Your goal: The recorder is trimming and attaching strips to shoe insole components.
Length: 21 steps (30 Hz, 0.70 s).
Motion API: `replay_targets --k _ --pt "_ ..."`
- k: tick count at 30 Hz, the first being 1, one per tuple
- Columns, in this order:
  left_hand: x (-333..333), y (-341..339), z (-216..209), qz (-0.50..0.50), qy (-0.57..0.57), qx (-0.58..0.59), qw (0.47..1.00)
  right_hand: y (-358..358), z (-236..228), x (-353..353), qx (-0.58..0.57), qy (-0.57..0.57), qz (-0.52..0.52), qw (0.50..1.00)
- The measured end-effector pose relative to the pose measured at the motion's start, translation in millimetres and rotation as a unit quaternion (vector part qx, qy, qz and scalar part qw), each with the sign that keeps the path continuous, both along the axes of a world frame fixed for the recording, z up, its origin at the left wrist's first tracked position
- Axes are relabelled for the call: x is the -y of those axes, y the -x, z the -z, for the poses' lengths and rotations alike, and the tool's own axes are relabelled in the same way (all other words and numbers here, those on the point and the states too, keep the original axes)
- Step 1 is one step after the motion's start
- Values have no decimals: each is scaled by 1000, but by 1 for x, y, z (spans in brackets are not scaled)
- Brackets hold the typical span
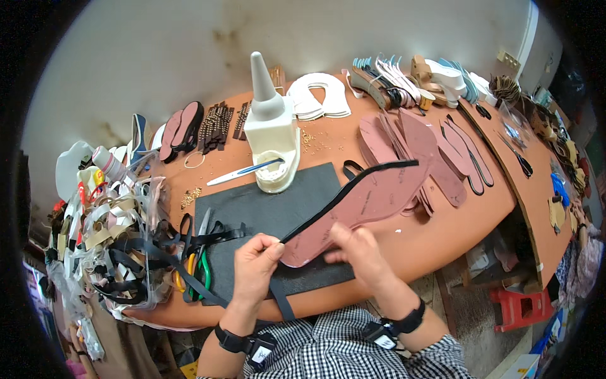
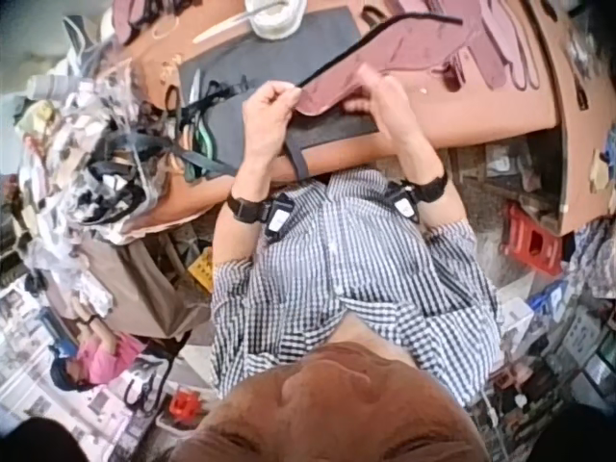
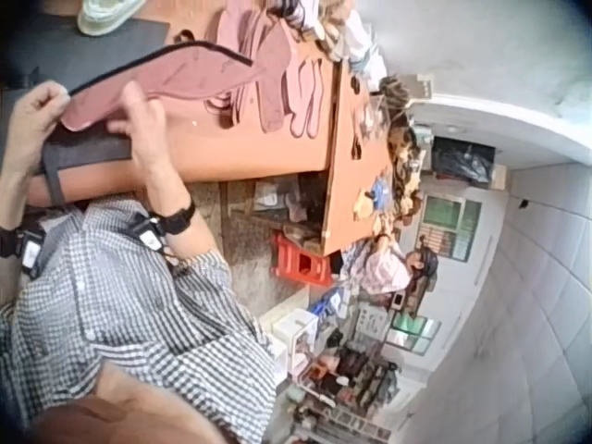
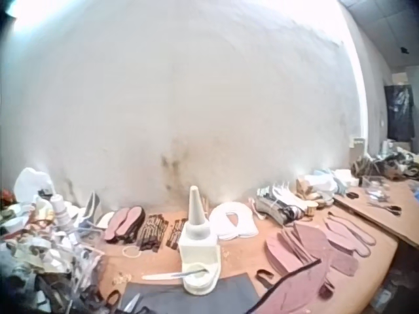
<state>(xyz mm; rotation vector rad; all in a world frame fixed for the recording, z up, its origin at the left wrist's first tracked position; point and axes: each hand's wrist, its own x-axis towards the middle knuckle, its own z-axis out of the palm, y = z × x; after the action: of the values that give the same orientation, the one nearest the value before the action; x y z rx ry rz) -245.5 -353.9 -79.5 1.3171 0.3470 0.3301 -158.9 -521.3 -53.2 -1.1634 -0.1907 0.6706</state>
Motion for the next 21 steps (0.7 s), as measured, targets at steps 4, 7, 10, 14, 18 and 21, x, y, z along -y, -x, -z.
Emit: replay_targets --k 4,7,10,14,18,21 --pt "-31 -1 -16 5 -277 54 959 11 -23 33 62 169 -236 955" --pt "-35 1 -33 48 -391 63 917 8 -39 28 431 194 -133 871" --pt "-28 0 -52 86 -444 89 887 -5 -61 8 688 233 -48 686" --pt "-20 -1 -67 116 -471 135 864 5 -58 -5 595 289 -180 728" --pt "-23 1 -67 159 -194 55 966 6 -68 -7 406 309 -207 835" --pt "-34 6 -67 192 31 -20 981 11 -69 -5 374 308 -216 848"
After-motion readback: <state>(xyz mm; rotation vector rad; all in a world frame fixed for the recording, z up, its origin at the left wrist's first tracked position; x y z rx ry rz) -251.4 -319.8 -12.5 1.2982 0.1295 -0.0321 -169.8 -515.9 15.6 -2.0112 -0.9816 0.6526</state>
